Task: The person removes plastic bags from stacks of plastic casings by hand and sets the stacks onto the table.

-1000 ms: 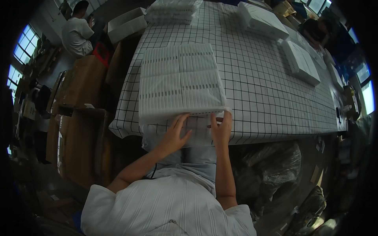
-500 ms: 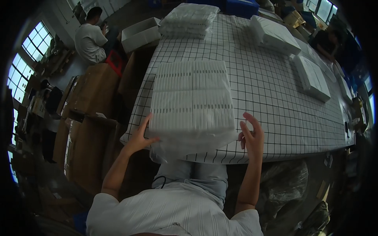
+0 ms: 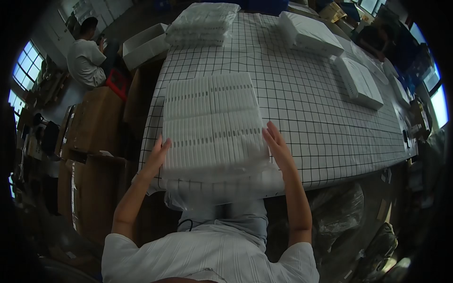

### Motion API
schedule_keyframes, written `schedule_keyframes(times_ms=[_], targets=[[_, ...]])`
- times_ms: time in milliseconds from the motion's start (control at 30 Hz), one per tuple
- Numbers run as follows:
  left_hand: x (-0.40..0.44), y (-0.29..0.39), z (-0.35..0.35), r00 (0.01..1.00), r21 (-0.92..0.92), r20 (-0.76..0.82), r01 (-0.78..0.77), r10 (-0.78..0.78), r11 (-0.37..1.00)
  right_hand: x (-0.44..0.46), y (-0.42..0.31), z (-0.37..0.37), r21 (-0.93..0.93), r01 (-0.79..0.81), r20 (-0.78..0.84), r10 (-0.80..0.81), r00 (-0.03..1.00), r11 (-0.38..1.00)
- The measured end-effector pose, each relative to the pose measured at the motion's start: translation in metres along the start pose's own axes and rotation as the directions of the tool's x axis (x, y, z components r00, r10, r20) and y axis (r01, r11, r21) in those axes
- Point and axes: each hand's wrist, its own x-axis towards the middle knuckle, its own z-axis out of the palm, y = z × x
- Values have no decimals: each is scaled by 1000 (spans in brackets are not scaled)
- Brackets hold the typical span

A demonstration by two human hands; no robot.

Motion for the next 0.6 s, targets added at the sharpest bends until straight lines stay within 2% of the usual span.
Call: schedule_keyframes(times_ms=[67, 100, 167, 267, 400, 467, 600], targets=[[14, -7, 3, 985, -58, -130, 104, -111, 993, 8, -4, 15, -19, -87, 16, 88, 996, 996], [20, -6, 1, 985, -58, -132, 101, -108, 993, 9, -7, 20, -20, -84, 18, 84, 996, 996], [29, -5, -6, 972, -244, -173, 114, -159, 963, 7, -15, 27, -36, -179, 62, 181, 982, 983], [39, -18, -4, 972, -170, -94, 198, -216, 965, 14, 7, 21, -34, -116, 161, 120, 980, 993], [31, 5, 11, 973, -234, -62, 202, -222, 951, 14, 14, 19, -34, -87, 141, 91, 986, 996], [27, 9, 15, 978, -255, -140, 118, -157, 960, 13, 20, 20, 44, -64, 128, 58, 990, 997], [31, 21, 6, 970, -254, -197, 90, -142, 963, 16, 19, 30, 63, -86, 94, 80, 992, 994]])
